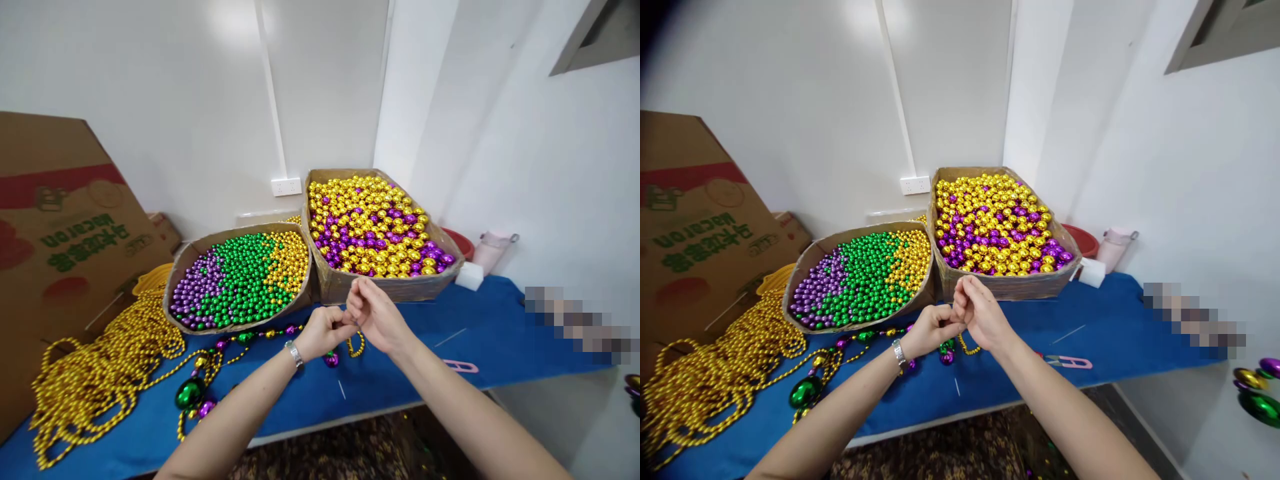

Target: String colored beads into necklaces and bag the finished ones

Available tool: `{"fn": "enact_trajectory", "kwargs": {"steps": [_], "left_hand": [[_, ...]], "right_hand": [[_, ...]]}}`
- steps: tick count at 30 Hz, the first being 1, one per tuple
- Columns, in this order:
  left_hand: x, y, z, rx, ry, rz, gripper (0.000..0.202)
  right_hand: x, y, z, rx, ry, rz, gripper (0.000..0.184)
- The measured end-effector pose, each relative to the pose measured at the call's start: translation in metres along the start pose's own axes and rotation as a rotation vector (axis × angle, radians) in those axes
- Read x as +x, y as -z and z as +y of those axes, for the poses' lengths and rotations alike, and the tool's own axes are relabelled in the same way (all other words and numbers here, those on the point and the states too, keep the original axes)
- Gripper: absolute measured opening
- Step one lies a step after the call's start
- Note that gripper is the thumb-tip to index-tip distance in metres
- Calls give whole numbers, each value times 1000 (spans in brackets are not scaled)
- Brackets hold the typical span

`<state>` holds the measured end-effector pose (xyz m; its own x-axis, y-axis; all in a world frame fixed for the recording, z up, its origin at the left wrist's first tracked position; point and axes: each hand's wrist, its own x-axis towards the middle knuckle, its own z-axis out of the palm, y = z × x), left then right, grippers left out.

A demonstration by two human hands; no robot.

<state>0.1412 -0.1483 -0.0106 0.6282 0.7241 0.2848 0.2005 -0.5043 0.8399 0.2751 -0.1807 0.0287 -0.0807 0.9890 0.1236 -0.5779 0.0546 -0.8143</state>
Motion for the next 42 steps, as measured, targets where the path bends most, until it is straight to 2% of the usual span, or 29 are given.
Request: {"fn": "enact_trajectory", "kwargs": {"steps": [3,7,10,12,15,18,20,22,25,27,30,33,35,38,40,42], "left_hand": [[3,6,10,76,-62,-7,20],[2,10,19,151,-41,9,21],[-2,11,20,187,-13,9,22],[-5,10,19,192,3,28,22],[-6,4,13,172,33,-15,23],[-9,-5,7,77,41,-200,27],[-11,-11,5,53,-13,-294,28],[-15,-15,7,38,-88,-348,29],[-20,-14,12,-40,-172,-368,31],[-22,-10,14,-85,-187,-273,31],[-23,-2,14,-122,-125,-48,31],[-23,6,13,-183,10,75,33],[-22,10,14,-227,62,101,34],[-21,15,15,-261,89,112,34],[-21,18,16,-278,120,97,34],[-22,21,14,-313,174,69,35]], "right_hand": [[6,-18,-13,-25,21,8,22],[11,-44,-49,-57,82,4,22],[13,-63,-78,-99,189,-28,21],[15,-73,-88,-160,267,-63,20],[20,-86,-81,-378,312,-134,22],[29,-92,-55,-890,193,-373,27],[37,-92,-34,-1115,99,-536,26],[47,-88,-15,-1249,47,-620,17],[60,-72,2,-1483,-9,-602,12],[63,-57,1,-1606,-17,-512,12],[51,-32,-16,-1693,59,-351,12],[21,-8,-35,-1651,173,-259,25],[-3,7,-36,-1580,195,-270,27],[-30,22,-22,-1294,144,-305,23],[-41,25,-11,-1229,159,-258,18],[-48,24,-4,-1261,207,-213,22]]}}
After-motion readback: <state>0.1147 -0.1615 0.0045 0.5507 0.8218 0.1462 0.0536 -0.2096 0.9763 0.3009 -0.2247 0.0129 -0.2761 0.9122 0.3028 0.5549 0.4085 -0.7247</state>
